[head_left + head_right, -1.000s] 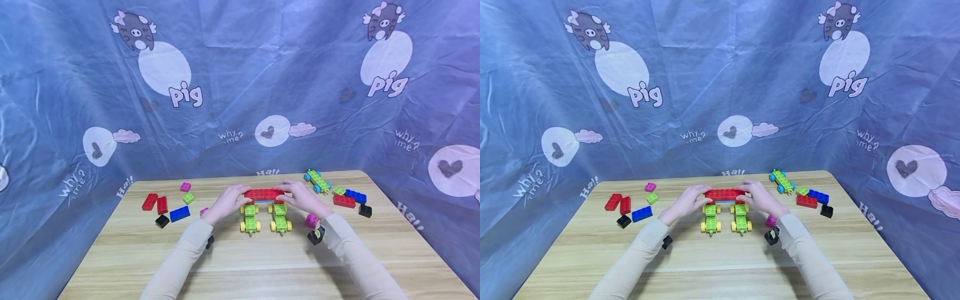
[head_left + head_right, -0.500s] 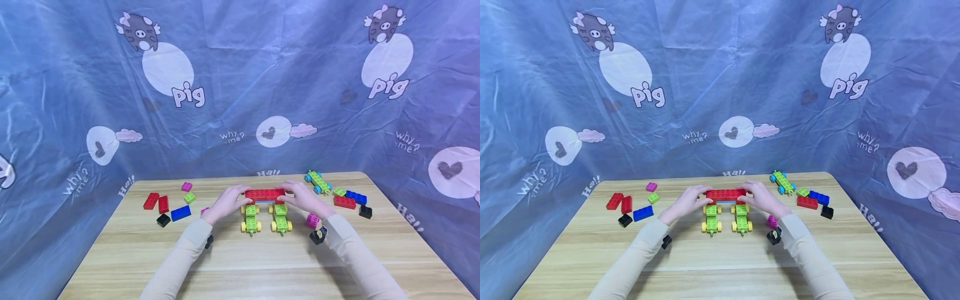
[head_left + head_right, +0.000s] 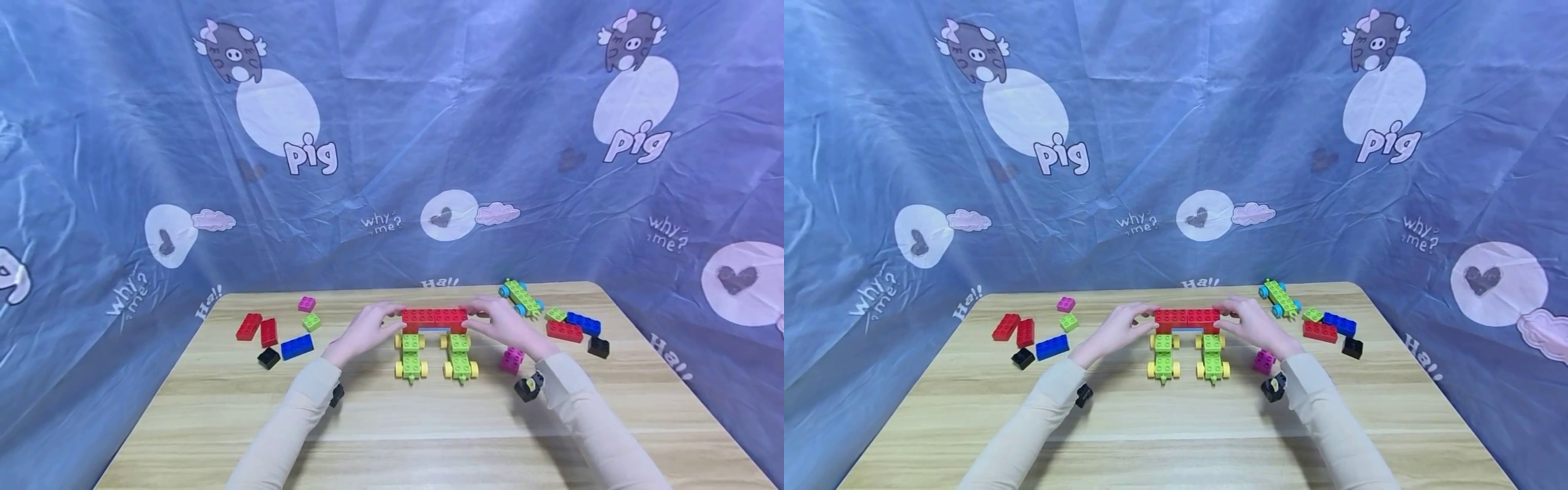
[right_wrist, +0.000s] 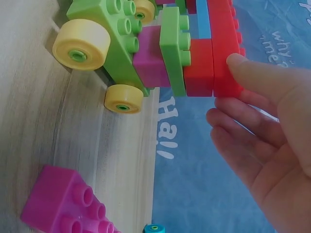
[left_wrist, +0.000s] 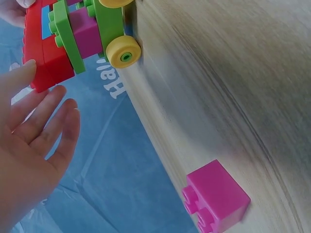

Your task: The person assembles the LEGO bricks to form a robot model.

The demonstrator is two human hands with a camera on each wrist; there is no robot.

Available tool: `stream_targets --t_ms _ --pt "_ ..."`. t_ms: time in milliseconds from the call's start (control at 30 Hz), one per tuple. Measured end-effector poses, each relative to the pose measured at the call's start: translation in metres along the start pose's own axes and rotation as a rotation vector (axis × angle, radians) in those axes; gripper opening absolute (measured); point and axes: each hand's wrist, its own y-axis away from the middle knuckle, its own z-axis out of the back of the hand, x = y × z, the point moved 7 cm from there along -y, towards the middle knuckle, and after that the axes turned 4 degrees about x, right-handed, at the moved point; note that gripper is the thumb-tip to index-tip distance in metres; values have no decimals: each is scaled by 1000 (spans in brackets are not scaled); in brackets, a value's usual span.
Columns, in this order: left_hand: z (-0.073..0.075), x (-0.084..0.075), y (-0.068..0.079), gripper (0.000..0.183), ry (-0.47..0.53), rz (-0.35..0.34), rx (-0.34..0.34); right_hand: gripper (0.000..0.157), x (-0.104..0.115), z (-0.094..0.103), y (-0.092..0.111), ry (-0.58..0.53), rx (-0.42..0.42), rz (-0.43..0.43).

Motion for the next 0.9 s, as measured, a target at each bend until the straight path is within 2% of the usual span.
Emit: stream_targets --t_ms 367,500,733,900 --pt "1 0 1 39 -21 4 -21 34 0 0 2 -22 -17 3" --pt "3 1 4 39 -10 18 -23 34 -1 -1 3 -43 7 -35" --pt "15 5 12 39 21 59 -33 33 1 1 3 -29 -6 -25" --pt "29 13 25 37 23 43 -67 34 0 0 2 -28 -7 -13"
